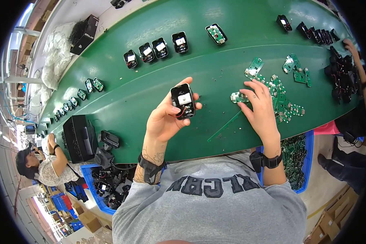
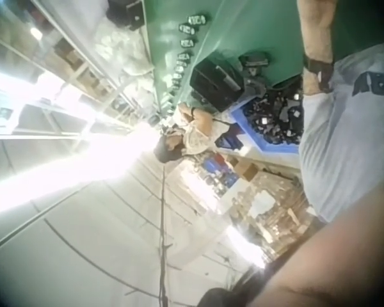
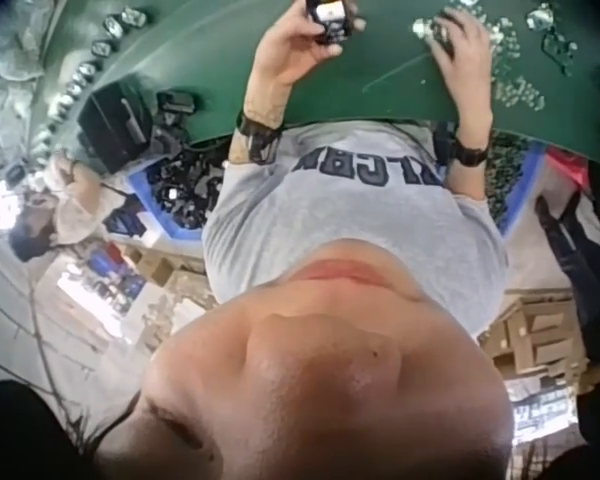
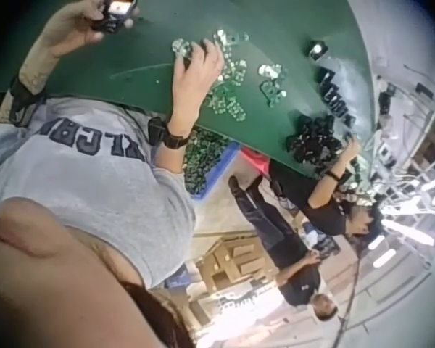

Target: The person picks up a black housing and a circuit board, fits the board into the housing, and presses a small white component into place. They then place the assembled unit onto the conveyor belt and repeat the process with new components.

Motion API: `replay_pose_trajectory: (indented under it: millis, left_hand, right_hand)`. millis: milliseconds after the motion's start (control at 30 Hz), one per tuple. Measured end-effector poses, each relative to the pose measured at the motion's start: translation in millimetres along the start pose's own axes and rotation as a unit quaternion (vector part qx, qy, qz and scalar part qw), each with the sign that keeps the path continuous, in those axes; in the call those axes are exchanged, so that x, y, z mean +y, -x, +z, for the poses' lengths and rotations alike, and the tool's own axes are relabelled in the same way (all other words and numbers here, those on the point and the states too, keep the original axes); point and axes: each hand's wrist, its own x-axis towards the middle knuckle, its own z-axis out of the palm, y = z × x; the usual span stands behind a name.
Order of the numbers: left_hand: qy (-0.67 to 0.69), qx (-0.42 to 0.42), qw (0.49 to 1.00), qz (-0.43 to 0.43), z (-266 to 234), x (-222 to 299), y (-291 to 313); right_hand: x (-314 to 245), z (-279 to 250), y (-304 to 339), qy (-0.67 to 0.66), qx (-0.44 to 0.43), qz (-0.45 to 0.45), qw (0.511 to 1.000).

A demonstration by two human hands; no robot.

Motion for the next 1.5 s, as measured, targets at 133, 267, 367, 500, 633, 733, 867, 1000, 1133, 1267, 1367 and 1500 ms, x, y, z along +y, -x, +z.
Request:
replay_pose_trajectory:
  millis: [133, 267, 367, 500, 633, 733, 867, 1000, 1133, 1267, 1367, 1500]
  left_hand:
    - [0.160, -0.037, 0.986, -0.032, 7, 0, -3]
    - [0.092, -0.025, 0.995, -0.009, 12, -3, -4]
    - [0.033, 0.009, 0.999, 0.004, 16, -14, -6]
    - [-0.031, 0.061, 0.997, 0.037, 28, -23, -7]
    - [-0.096, 0.077, 0.992, -0.007, 36, -24, -3]
    - [-0.087, 0.073, 0.993, -0.023, 32, -31, -3]
    - [0.025, 0.041, 0.999, -0.016, 16, -34, -1]
    - [-0.043, 0.087, 0.995, 0.006, 18, -36, -5]
    - [-0.123, 0.118, 0.985, 0.021, 26, -35, -9]
    - [-0.163, 0.126, 0.978, 0.033, 27, -36, -9]
    - [-0.177, 0.133, 0.975, 0.031, 22, -37, -6]
    - [-0.189, 0.156, 0.969, 0.040, 22, -34, -5]
  right_hand:
    - [1, -7, -2, -0.027, -0.022, 0.007, 0.999]
    - [-22, -21, -11, -0.100, 0.038, -0.048, 0.993]
    - [-60, -23, -18, -0.181, 0.073, -0.186, 0.963]
    - [-80, 2, -27, -0.125, 0.111, -0.193, 0.967]
    - [-63, 13, -21, -0.373, 0.040, -0.057, 0.925]
    - [-53, 16, -16, -0.596, -0.010, 0.135, 0.791]
    - [-17, -13, -18, -0.329, 0.094, 0.133, 0.930]
    - [8, -7, -4, -0.004, 0.075, 0.132, 0.988]
    - [10, 1, 10, 0.008, 0.036, 0.075, 0.997]
    - [10, -1, 7, -0.047, 0.020, 0.069, 0.996]
    - [25, -3, 5, -0.082, 0.016, 0.045, 0.996]
    - [33, 1, 3, -0.132, 0.018, 0.113, 0.985]
